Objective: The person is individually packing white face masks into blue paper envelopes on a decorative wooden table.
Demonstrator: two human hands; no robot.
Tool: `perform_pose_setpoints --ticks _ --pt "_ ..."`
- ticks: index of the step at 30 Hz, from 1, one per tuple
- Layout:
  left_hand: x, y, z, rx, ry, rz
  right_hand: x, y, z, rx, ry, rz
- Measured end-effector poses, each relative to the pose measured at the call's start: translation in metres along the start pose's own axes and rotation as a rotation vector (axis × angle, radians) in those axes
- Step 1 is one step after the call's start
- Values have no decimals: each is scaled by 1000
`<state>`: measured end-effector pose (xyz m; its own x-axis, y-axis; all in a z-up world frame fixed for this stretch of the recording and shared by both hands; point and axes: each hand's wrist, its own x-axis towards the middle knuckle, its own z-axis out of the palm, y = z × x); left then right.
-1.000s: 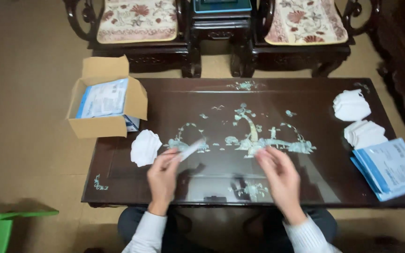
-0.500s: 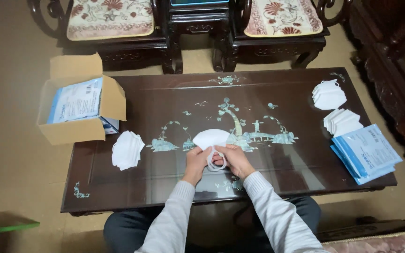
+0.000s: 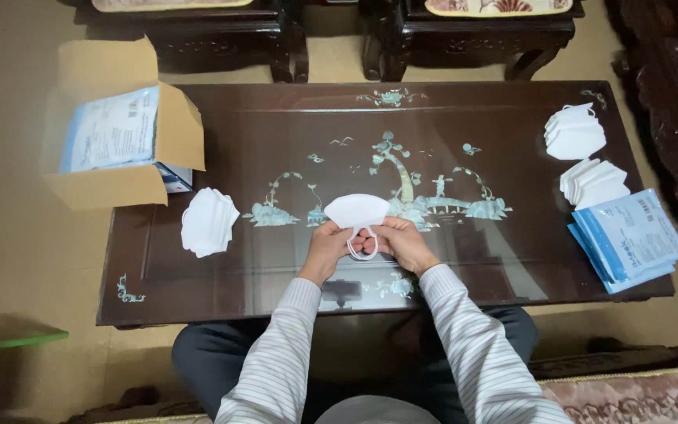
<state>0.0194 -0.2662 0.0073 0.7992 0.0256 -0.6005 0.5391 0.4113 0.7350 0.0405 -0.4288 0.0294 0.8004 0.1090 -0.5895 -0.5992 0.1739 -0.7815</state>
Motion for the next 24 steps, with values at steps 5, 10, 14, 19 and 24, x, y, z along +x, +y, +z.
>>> perform_pose_setpoints --ticks 5,10,14,19,24 --pt "11 -11 -10 -10 32 -1 -7 -10 -9 106 -131 105" --pt "-4 8 -5 -457 -157 -117 63 62 -36 -26 151 -133" --pt "-32 6 18 -381 -197 -100 50 72 -28 -295 344 -287" --pt "-9 -13 22 -185 172 5 -23 10 -74 -693 468 -644" --pt "107 -102 -66 218 15 333 -48 -6 -311 -1049 1074 -892"
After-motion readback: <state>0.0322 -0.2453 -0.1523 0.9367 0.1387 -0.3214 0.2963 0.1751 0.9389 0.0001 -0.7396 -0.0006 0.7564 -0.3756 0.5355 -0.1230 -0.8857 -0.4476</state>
